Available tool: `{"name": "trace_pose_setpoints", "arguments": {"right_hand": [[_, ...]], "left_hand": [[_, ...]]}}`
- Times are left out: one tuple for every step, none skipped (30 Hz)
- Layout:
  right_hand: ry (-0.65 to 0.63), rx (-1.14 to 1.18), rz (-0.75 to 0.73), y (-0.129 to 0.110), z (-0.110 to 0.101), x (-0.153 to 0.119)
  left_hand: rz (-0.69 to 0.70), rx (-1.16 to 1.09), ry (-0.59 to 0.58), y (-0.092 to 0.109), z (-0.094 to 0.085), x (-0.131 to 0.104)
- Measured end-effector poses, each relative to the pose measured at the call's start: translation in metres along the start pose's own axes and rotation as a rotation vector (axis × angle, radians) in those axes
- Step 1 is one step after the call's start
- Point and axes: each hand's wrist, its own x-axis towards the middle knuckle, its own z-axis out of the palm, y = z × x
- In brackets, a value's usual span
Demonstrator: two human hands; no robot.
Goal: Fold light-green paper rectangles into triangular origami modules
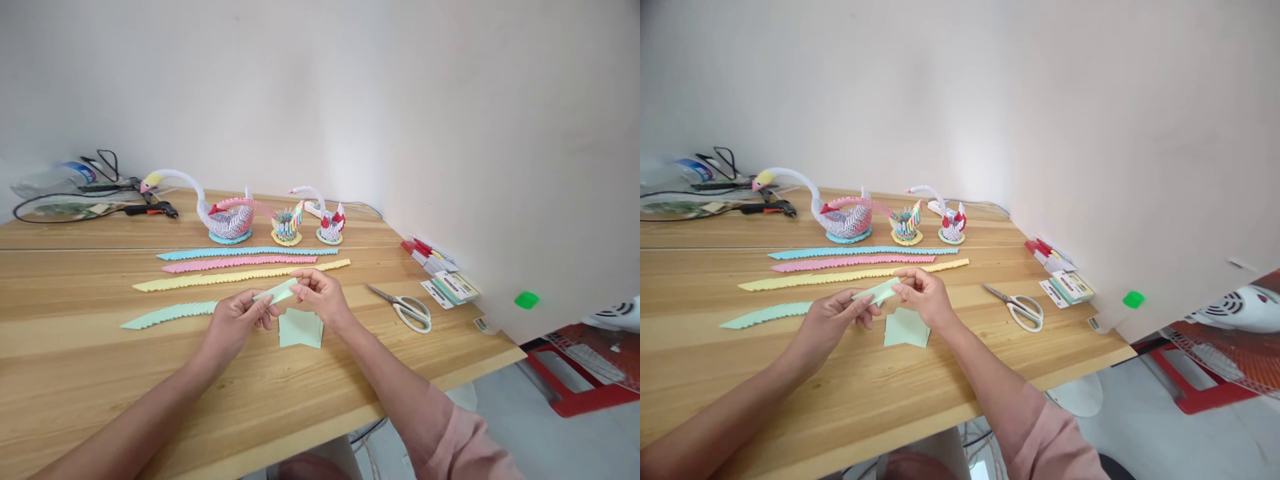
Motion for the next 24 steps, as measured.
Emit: {"name": "trace_pose_setpoints", "arguments": {"right_hand": [[-0.002,-0.003,-0.001,0.000,0.000,0.000],[0.000,-0.011,0.000,0.000,0.001,0.000],[0.005,-0.021,0.003,0.000,0.001,0.000],[0.012,-0.032,0.007,-0.001,0.001,0.000],[0.018,-0.041,0.013,-0.002,0.002,0.000],[0.023,-0.049,0.018,-0.002,0.002,0.000],[0.027,-0.054,0.023,-0.002,0.002,0.000],[0.030,-0.057,0.027,-0.003,0.002,0.000],[0.031,-0.058,0.030,-0.003,0.002,-0.001],[0.028,-0.061,0.032,-0.003,0.002,-0.001],[0.023,-0.067,0.032,-0.003,0.001,-0.001],[0.018,-0.076,0.030,-0.004,0.001,-0.001],[0.015,-0.090,0.025,-0.004,0.002,-0.001],[0.015,-0.106,0.019,-0.004,0.002,-0.002],[0.022,-0.121,0.010,-0.005,0.003,-0.003],[0.038,-0.132,0.002,-0.005,0.004,-0.003],[0.060,-0.138,-0.004,-0.005,0.005,-0.004],[0.082,-0.141,-0.008,-0.005,0.007,-0.005],[0.100,-0.145,-0.010,-0.005,0.009,-0.006],[0.111,-0.151,-0.012,-0.004,0.011,-0.007],[0.113,-0.160,-0.013,-0.003,0.013,-0.009],[0.110,-0.169,-0.017,-0.001,0.015,-0.010],[0.105,-0.176,-0.022,0.000,0.017,-0.011],[0.101,-0.182,-0.028,0.001,0.018,-0.012]], "left_hand": [[-0.002,0.000,-0.001,0.000,0.000,0.000],[-0.005,0.001,-0.003,0.000,0.000,0.000],[-0.007,0.002,-0.003,0.000,0.000,0.000],[-0.009,0.003,-0.003,0.000,0.000,0.000],[-0.010,0.006,-0.001,0.000,0.000,0.000],[-0.011,0.010,-0.001,0.000,0.000,0.000],[-0.011,0.015,-0.001,0.000,0.000,0.000],[-0.010,0.020,-0.001,0.000,0.000,0.000],[-0.009,0.023,-0.002,0.000,-0.001,0.000],[-0.007,0.025,-0.004,0.000,-0.001,0.000],[-0.005,0.027,-0.005,0.000,-0.001,0.000],[-0.004,0.027,-0.005,0.000,-0.001,0.001],[-0.003,0.023,-0.003,0.000,-0.001,0.001],[-0.004,0.011,0.002,0.000,-0.001,0.001],[-0.007,-0.012,0.007,0.000,-0.001,0.000],[-0.011,-0.049,0.011,0.000,0.000,0.000],[-0.020,-0.095,0.009,0.000,0.002,-0.001],[-0.034,-0.143,0.001,-0.001,0.003,-0.002],[-0.051,-0.189,-0.012,-0.001,0.005,-0.002],[-0.075,-0.221,-0.036,-0.001,0.007,-0.003],[-0.097,-0.233,-0.047,-0.002,0.009,-0.004],[-0.111,-0.238,-0.063,-0.002,0.010,-0.004],[-0.117,-0.238,-0.068,-0.003,0.011,-0.004],[-0.126,-0.237,-0.063,-0.003,0.012,-0.004]]}}
